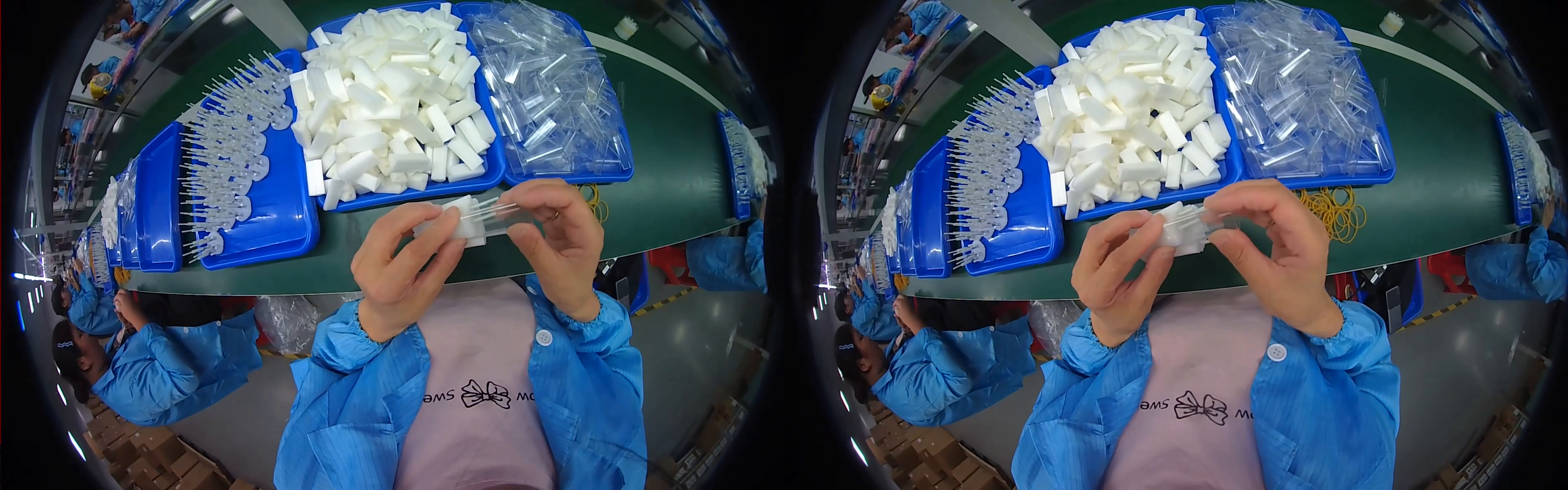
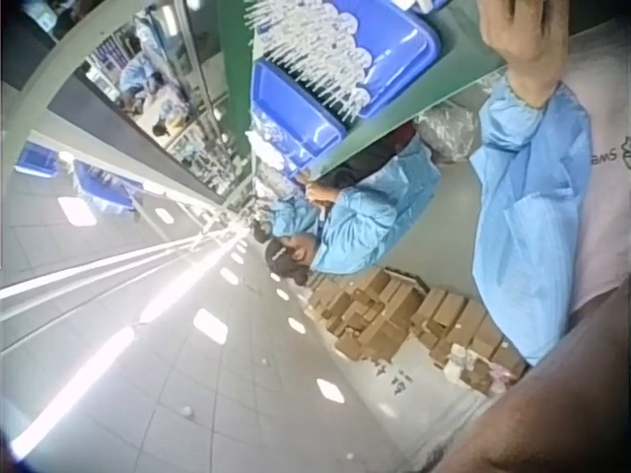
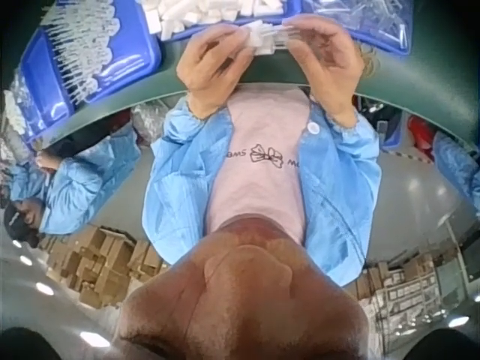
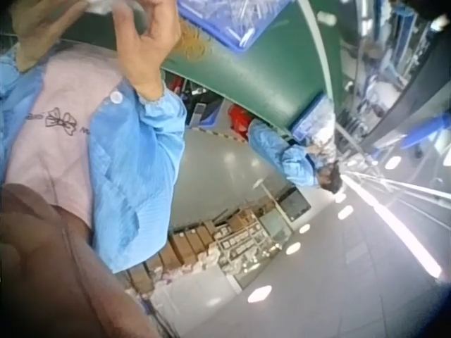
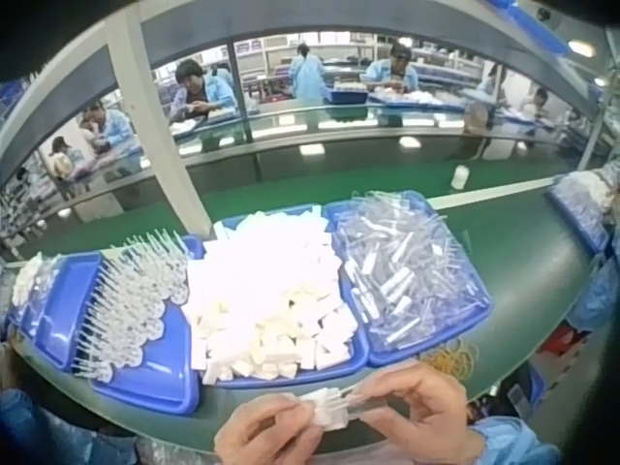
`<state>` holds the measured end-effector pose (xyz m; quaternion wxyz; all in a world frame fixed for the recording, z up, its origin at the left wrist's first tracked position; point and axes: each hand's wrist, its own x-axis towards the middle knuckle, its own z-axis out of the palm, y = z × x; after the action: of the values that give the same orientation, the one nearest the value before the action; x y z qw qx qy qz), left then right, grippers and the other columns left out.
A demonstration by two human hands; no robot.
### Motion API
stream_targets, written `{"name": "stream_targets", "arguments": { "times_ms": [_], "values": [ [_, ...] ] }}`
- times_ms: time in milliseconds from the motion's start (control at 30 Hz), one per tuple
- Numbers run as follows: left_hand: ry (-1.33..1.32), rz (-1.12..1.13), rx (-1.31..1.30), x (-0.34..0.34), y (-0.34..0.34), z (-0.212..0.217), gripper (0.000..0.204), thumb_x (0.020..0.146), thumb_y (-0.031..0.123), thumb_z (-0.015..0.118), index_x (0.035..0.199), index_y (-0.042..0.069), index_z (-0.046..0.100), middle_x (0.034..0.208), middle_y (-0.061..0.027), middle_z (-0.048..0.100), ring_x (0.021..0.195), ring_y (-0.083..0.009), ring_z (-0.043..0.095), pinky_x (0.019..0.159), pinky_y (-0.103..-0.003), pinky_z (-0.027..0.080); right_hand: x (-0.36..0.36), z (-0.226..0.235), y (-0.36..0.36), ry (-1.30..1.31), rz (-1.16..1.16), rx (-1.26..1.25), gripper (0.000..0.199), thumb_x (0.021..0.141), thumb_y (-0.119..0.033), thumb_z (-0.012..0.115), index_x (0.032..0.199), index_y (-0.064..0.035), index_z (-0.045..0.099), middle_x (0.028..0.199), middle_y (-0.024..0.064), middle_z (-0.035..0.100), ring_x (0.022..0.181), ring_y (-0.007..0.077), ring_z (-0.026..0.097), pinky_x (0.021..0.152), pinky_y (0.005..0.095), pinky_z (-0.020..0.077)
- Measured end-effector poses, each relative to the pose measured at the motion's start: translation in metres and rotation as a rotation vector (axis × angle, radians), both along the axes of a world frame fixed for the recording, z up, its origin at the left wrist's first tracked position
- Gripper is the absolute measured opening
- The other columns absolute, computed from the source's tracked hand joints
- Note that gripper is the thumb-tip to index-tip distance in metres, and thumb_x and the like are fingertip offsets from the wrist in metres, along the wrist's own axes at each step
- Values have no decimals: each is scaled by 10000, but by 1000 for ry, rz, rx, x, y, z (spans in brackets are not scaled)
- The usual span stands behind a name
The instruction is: The person assembles foam inserts and plastic tubes into a multi-slot component holder by hand, then secures the assembled components with a rubber band.
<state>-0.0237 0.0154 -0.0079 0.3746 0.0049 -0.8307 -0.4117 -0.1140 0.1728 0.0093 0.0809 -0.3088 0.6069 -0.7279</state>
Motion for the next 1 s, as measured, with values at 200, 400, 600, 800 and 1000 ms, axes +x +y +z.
{"name": "stream_targets", "arguments": {
  "times_ms": [200,400,600,800,1000],
  "values": [
    [-45,1,-65,-5,-2,2,427,640,41,784,1048,33,658,957,-124,631,812,-245,630,660,-302,520,-18,3,12,88,81,206,276,772,65,638,1040,29,580,1034,106,593,943,162,597,832,276,483],
    [-102,-24,-28,-9,0,1,525,632,97,802,1115,16,613,1003,-153,622,846,-259,623,703,-316,514,-16,-1,8,-79,100,160,288,793,38,641,1069,28,559,1044,98,595,954,159,604,834,274,480],
    [-97,-138,406,-13,-2,-7,610,669,82,794,1211,-3,529,1185,-147,526,964,-186,558,753,-246,460,-22,-1,13,-231,89,-102,272,813,50,629,1069,30,540,1052,101,573,990,171,586,857,270,463],
    [-302,-335,954,-8,-4,-10,460,753,-6,720,1168,-33,524,1156,-105,520,927,-139,574,783,-249,473,-29,-6,24,-245,115,-139,234,821,22,632,1040,21,549,1027,99,564,990,165,559,882,273,430],
    [-228,-346,887,-10,-2,-12,435,721,-90,709,1119,-49,540,1130,-111,521,931,-168,594,828,-273,502,-23,-14,27,-169,-53,-13,197,798,-37,685,964,-7,583,970,85,597,953,171,551,885,295,407]
  ]
}}
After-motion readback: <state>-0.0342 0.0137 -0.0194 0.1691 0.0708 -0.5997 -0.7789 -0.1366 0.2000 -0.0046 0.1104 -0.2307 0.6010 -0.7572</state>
